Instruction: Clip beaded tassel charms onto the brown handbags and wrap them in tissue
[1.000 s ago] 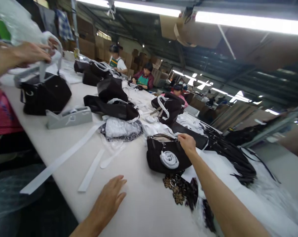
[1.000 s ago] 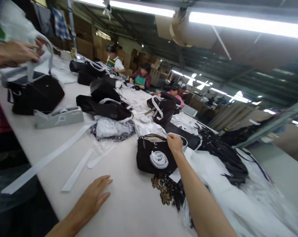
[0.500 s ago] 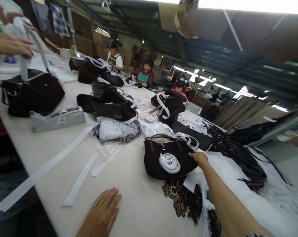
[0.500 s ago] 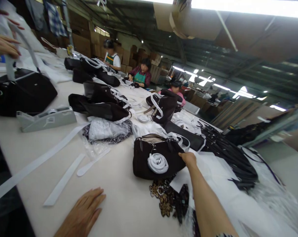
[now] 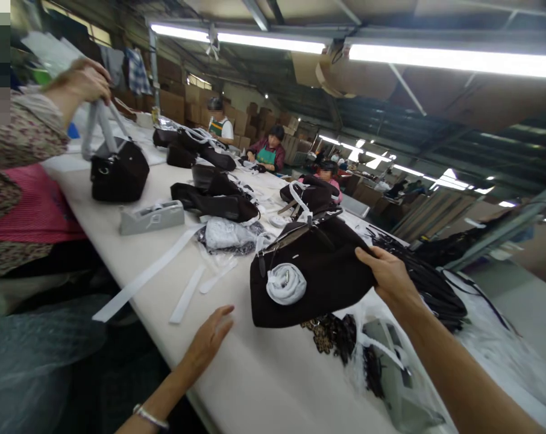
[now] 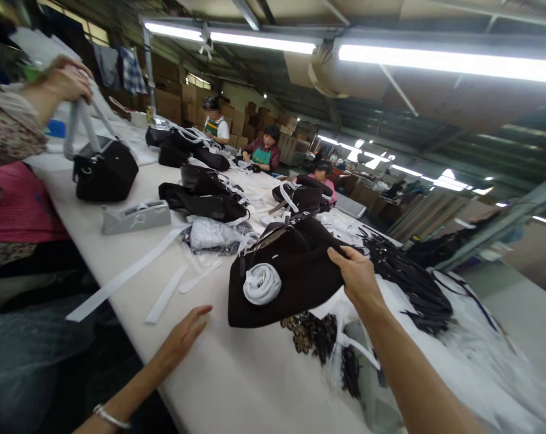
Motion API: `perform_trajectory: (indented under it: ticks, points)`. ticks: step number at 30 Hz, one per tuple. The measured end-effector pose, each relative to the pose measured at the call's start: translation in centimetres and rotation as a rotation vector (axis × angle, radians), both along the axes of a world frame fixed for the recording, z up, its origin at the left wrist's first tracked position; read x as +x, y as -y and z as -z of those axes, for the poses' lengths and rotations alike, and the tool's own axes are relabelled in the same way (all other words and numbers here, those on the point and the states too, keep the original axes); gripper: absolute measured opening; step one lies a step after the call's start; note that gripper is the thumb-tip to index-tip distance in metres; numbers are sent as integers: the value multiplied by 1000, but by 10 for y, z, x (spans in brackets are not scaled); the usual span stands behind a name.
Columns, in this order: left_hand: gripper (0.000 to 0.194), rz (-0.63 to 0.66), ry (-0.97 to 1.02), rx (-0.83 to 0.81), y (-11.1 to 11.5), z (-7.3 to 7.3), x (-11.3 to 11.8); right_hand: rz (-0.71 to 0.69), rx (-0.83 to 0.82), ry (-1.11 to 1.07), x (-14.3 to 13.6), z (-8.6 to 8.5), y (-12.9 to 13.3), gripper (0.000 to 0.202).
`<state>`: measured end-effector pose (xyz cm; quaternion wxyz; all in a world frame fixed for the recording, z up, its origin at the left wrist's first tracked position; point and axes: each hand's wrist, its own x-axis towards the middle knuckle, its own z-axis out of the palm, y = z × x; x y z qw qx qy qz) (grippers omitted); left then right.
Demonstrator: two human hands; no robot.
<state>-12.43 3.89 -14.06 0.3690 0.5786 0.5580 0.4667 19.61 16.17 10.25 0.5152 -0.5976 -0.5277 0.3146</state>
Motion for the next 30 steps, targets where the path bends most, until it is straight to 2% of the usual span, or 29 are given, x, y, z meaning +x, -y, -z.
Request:
perform_trajectory:
  ticks: [2,3,5,7,9,11,14,17,19,22,24,26,28,30]
  points:
    - [57,35,408,-159,21,-26,-3,5,-60,-199,-3,7,57,36]
    - [59,69,553,-203,33,-36,-4,18,-114,-257,-1,16,87,36]
    - [60,135,690,-239,61,-49,-5,31,-262,-272,12,46,147,37]
    - [62,159,661,-284,87,-50,-6,-30,-433,-158,32,81,202,37]
    - [62,153,550,-331,109,-42,-4,-129,-551,146,52,111,245,37]
    - [56,152,410,-329,125,-34,1,-131,-499,465,58,125,271,38]
    - [47,103,203,-288,138,-31,12,-137,-298,710,30,119,280,37]
    - [49,34,14,-245,141,-38,19,-398,-217,785,-28,109,272,33]
    - [52,-5,-130,-153,142,-43,22,-539,-278,847,-65,115,264,35]
    - [56,-86,-416,116,138,-48,26,-665,-455,867,-98,144,254,50]
    - [50,-44,-592,261,129,-51,28,-716,-512,754,-104,167,249,56]
    - [39,59,-701,322,117,-53,30,-723,-582,608,-103,183,243,61]
    - [31,129,-765,347,105,-55,32,-719,-711,498,-97,188,237,56]
    - [31,133,-833,363,95,-58,33,-750,-849,373,-86,180,228,42]
